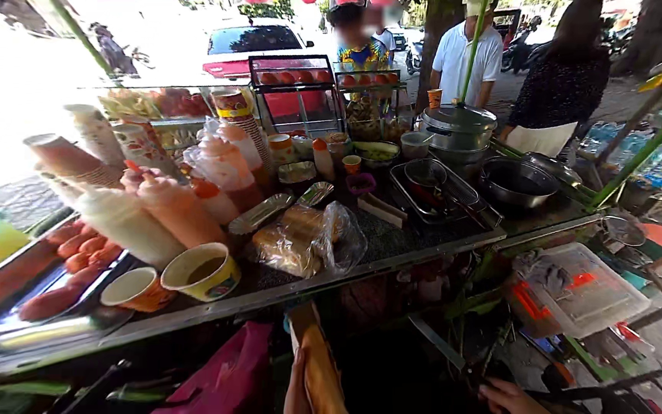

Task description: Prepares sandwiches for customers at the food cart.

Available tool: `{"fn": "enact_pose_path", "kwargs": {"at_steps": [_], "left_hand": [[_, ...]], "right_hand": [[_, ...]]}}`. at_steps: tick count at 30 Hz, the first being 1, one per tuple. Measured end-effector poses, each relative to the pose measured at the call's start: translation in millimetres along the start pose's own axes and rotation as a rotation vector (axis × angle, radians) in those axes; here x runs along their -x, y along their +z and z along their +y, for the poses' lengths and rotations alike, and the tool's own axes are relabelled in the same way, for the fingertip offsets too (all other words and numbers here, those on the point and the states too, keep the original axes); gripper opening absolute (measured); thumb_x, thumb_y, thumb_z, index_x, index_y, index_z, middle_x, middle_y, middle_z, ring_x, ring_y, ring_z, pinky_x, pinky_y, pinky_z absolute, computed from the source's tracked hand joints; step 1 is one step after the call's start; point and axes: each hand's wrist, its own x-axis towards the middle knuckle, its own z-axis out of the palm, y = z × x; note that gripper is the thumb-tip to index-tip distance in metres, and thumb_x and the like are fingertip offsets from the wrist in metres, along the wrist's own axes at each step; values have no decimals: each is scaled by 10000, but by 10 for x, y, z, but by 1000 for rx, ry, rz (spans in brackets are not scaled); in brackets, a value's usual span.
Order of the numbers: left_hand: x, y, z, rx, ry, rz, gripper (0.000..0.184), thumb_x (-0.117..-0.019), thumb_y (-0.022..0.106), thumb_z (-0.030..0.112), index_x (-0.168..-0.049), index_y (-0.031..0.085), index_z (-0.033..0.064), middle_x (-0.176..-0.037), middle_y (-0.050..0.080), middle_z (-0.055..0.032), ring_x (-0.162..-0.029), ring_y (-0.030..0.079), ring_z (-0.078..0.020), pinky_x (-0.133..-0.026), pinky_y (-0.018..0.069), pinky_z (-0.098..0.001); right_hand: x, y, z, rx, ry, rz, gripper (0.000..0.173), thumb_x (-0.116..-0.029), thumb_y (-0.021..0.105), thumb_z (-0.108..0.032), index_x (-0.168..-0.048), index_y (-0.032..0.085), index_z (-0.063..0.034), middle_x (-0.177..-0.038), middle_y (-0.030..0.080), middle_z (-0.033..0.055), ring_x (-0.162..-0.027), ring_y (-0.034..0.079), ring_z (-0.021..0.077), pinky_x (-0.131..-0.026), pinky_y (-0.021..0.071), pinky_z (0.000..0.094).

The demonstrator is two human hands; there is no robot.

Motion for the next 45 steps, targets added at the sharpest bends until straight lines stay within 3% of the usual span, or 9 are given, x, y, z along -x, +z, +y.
{"fn": "enact_pose_path", "kwargs": {"at_steps": [2,4,6,9,12,20,31,42,45], "left_hand": [[2,199,153,35,80,-10,497,-1086,270,448,-1342,491,83,-918,723,-42,-729,716,-128,-615,622,-298],[-28,347,285,56,128,-23,494,-1098,261,407,-1371,477,56,-948,711,-54,-767,709,-131,-659,620,-306],[-92,465,380,80,163,-54,495,-1098,266,389,-1392,449,35,-973,696,-73,-801,708,-146,-700,623,-332],[-198,607,428,149,217,-109,492,-1103,253,377,-1378,442,15,-978,700,-92,-812,720,-164,-708,634,-348],[-259,702,450,199,238,-105,493,-1116,252,364,-1360,464,-8,-978,697,-120,-815,719,-177,-720,631,-348],[-317,780,548,215,260,-3,455,-1128,291,345,-1394,446,10,-1006,689,-119,-858,720,-156,-742,625,-322],[-540,723,722,145,296,55,515,-1077,380,528,-1421,514,170,-1082,703,-65,-920,705,-141,-774,607,-336],[-576,708,760,47,243,61,553,-1060,385,573,-1403,522,161,-1065,694,-52,-883,694,-124,-757,601,-334],[-592,644,823,-17,264,89,523,-1082,384,514,-1360,570,111,-1033,704,-72,-859,698,-155,-741,606,-366]], "right_hand": [[359,80,-244,69,-208,-48,296,-1076,450,-232,-1258,592,-47,-748,563,-58,-512,460,27,-472,417,210],[617,268,-535,172,-468,-52,446,-1093,407,-211,-1493,439,-16,-860,646,-40,-510,462,-1,-459,422,186],[747,510,-826,347,-739,0,513,-1119,350,-202,-1589,309,-3,-920,677,6,-527,460,0,-474,431,179],[744,895,-1090,586,-1106,237,455,-1123,373,-224,-1528,478,-48,-887,672,100,-673,585,91,-637,524,218],[604,1170,-1248,693,-1256,390,444,-1120,379,-285,-1509,533,-137,-853,633,85,-630,587,114,-556,511,229],[537,1470,-1503,781,-1237,445,446,-1096,389,-255,-1473,577,-108,-826,635,65,-553,574,121,-471,492,253],[525,1649,-1771,795,-1163,360,449,-1094,401,-226,-1492,545,-75,-837,656,78,-561,587,136,-499,517,272],[449,1729,-1892,802,-1058,270,451,-1094,418,-210,-1511,518,-70,-895,711,130,-656,673,235,-598,577,371],[544,1763,-1900,789,-967,213,452,-1093,431,-199,-1528,502,-101,-919,706,151,-686,687,270,-623,587,416]]}}
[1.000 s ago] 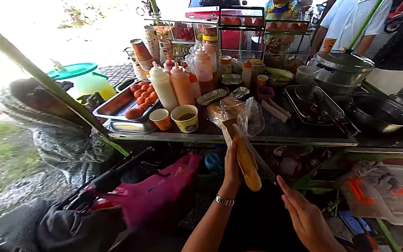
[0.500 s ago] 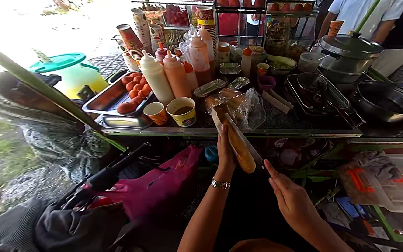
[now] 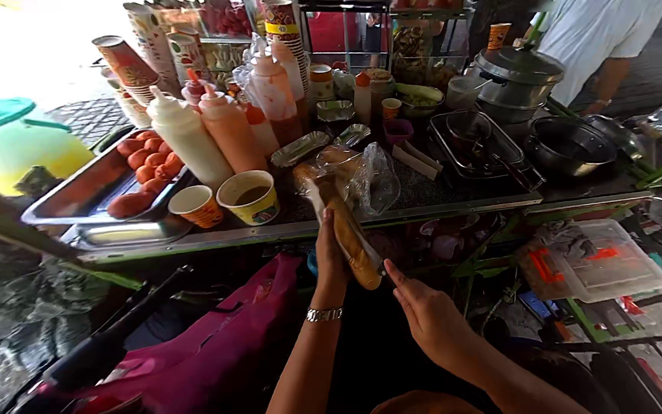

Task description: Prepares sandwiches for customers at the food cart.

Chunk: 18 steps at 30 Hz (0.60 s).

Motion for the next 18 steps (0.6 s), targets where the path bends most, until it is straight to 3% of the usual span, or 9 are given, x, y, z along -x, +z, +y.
{"fn": "enact_pose_path", "kwargs": {"at_steps": [3,5,8,12,18], "left_hand": [[-57,-4,64,9,54,15,468,-1118,304,435,-1337,554,106,-963,699,-12,-790,690,-81,-684,600,-282],[0,105,56,22,67,0,452,-1128,265,405,-1371,509,113,-1008,689,27,-824,682,-26,-704,592,-232],[75,254,71,9,80,-28,447,-1128,253,402,-1406,469,128,-1076,674,36,-875,677,-14,-727,590,-233],[-66,177,145,36,160,-54,446,-1131,234,382,-1446,421,127,-1208,635,43,-1037,641,0,-860,562,-221],[-1,238,23,64,115,-51,470,-1130,175,403,-1450,403,145,-1203,631,48,-1008,644,7,-834,560,-210]], "right_hand": [[78,-32,-62,-65,49,-66,451,-1092,439,-175,-1535,494,-117,-949,705,184,-726,701,303,-650,589,443],[2,-90,-64,-95,85,-131,460,-1098,428,-167,-1555,464,-123,-994,707,213,-806,710,346,-712,584,479],[-91,-152,-60,-112,123,-175,474,-1110,401,-172,-1582,416,-135,-1037,691,238,-873,702,380,-764,570,509],[82,-103,-33,-103,72,-110,453,-1106,424,-170,-1555,462,-124,-959,690,230,-780,703,372,-675,577,496],[-58,-117,27,-100,110,-217,471,-1121,379,-197,-1589,405,-142,-996,681,243,-853,692,390,-747,560,511]]}}
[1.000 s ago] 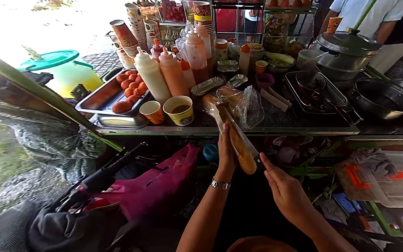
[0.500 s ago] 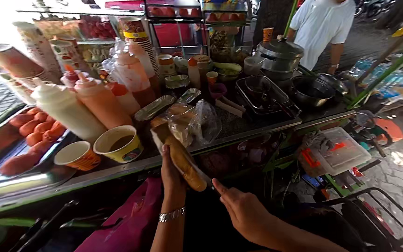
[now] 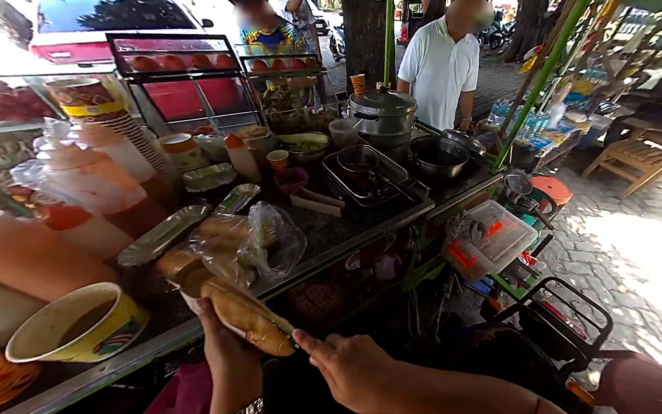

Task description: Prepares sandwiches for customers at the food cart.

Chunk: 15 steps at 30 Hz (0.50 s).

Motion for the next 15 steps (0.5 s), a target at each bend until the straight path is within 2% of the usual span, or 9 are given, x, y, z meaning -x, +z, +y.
{"fn": "enact_pose_path", "kwargs": {"at_steps": [1,3,6,11,12,15], "left_hand": [[-10,-3,-10,-11,-8,14,469,-1129,178,413,-1427,424,147,-1161,648,46,-956,659,3,-792,573,-214],[-63,-92,5,-48,-8,24,505,-1127,182,434,-1464,415,138,-1205,640,20,-983,658,-22,-817,571,-241],[-154,-188,25,-11,2,77,487,-1127,214,435,-1433,443,134,-1160,655,8,-954,666,-39,-802,577,-253],[-23,-12,-17,9,-51,48,487,-1127,176,433,-1400,444,131,-1066,654,14,-860,672,-42,-722,583,-246],[-13,18,-19,7,-58,50,496,-1124,188,447,-1398,457,132,-1070,661,10,-873,673,-49,-736,584,-257],[12,-2,76,52,-67,52,502,-1106,268,503,-1416,496,181,-1170,677,29,-1015,667,-55,-866,572,-285]], "right_hand": [[-18,-5,-4,0,3,-12,475,-1121,378,-199,-1593,397,-141,-1002,679,245,-855,690,391,-751,558,511],[16,11,-13,6,-8,-22,477,-1121,385,-196,-1595,391,-139,-1015,678,244,-847,691,390,-742,562,507],[140,101,22,35,-56,50,459,-1109,417,-185,-1565,449,-134,-932,674,221,-748,684,358,-651,563,472],[21,62,17,54,-19,57,461,-1108,409,-182,-1566,450,-142,-971,687,231,-789,693,369,-689,563,484],[10,61,31,57,-23,84,457,-1103,421,-177,-1556,467,-140,-975,695,228,-782,697,366,-686,565,485],[78,148,75,107,-69,169,453,-1074,471,-157,-1524,513,-126,-978,721,198,-728,714,328,-639,590,470]]}}
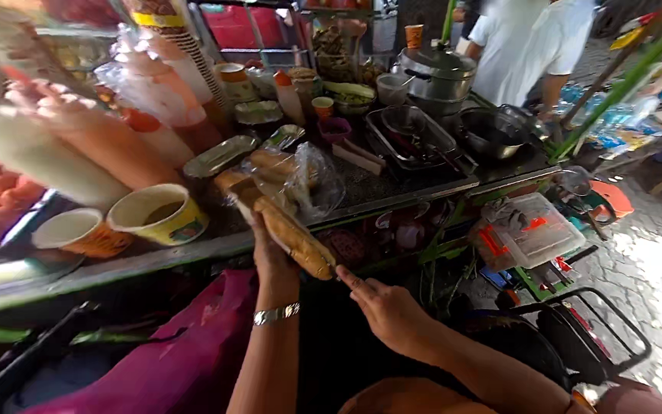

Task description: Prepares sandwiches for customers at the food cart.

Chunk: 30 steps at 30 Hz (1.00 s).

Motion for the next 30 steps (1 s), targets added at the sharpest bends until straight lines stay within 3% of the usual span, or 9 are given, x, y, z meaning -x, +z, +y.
{"fn": "enact_pose_path", "kwargs": {"at_steps": [4,9,15,18,21,25,26,29,30], "left_hand": [[-42,29,92,54,4,7,504,-1109,243,490,-1415,489,173,-1148,682,20,-996,670,-48,-843,579,-270],[19,-43,-7,-11,-67,4,591,-1070,261,607,-1409,515,195,-1141,682,7,-971,670,-67,-826,580,-301],[-12,-75,87,22,-43,19,572,-1054,286,634,-1363,551,232,-1108,689,33,-935,679,-57,-794,586,-295],[-5,-54,191,47,-5,-84,579,-1053,285,637,-1392,518,229,-1121,690,25,-954,691,-70,-804,602,-301],[-80,15,482,51,5,-200,551,-1069,263,581,-1395,485,196,-1113,694,4,-990,694,-103,-841,606,-336],[-361,-6,661,22,39,-105,477,-1092,335,504,-1369,504,153,-1064,694,-24,-940,700,-116,-811,610,-333],[-439,-36,629,6,59,-67,487,-1089,360,502,-1395,463,137,-1072,681,-53,-930,697,-140,-802,607,-348],[-524,-138,495,-82,55,-65,650,-1088,304,544,-1620,124,217,-1335,594,-107,-1119,653,-188,-928,570,-394],[-493,-134,470,-106,30,-51,659,-1089,273,552,-1633,98,224,-1379,581,-110,-1162,641,-194,-960,558,-409]], "right_hand": [[108,87,116,78,-89,117,428,-1063,488,-184,-1472,571,-89,-865,707,149,-580,672,269,-515,572,414],[-4,83,167,101,-110,82,446,-1085,430,-202,-1506,534,-98,-905,708,149,-640,681,264,-568,578,399],[107,353,255,88,-172,193,442,-1066,467,-189,-1486,553,-78,-836,658,116,-543,618,192,-479,533,313],[95,342,386,-241,-170,135,448,-1105,422,-206,-1507,502,-26,-896,670,97,-640,573,102,-610,518,226],[76,189,418,-710,-62,-46,488,-1120,360,-208,-1564,379,-10,-770,524,-62,-554,427,-29,-478,383,126],[56,42,388,-1045,150,-220,502,-1110,348,-201,-1597,327,-79,-773,529,-100,-501,414,-21,-423,354,135],[44,31,388,-1100,180,-239,502,-1108,351,-201,-1598,330,-94,-771,530,-97,-491,408,-18,-416,350,136],[11,15,402,-1179,229,-264,512,-1103,353,-201,-1606,320,-112,-767,527,-86,-477,401,-9,-406,344,139],[-5,6,407,-1178,233,-258,512,-1102,353,-196,-1606,319,-109,-766,528,-84,-476,402,-6,-404,344,140]]}}
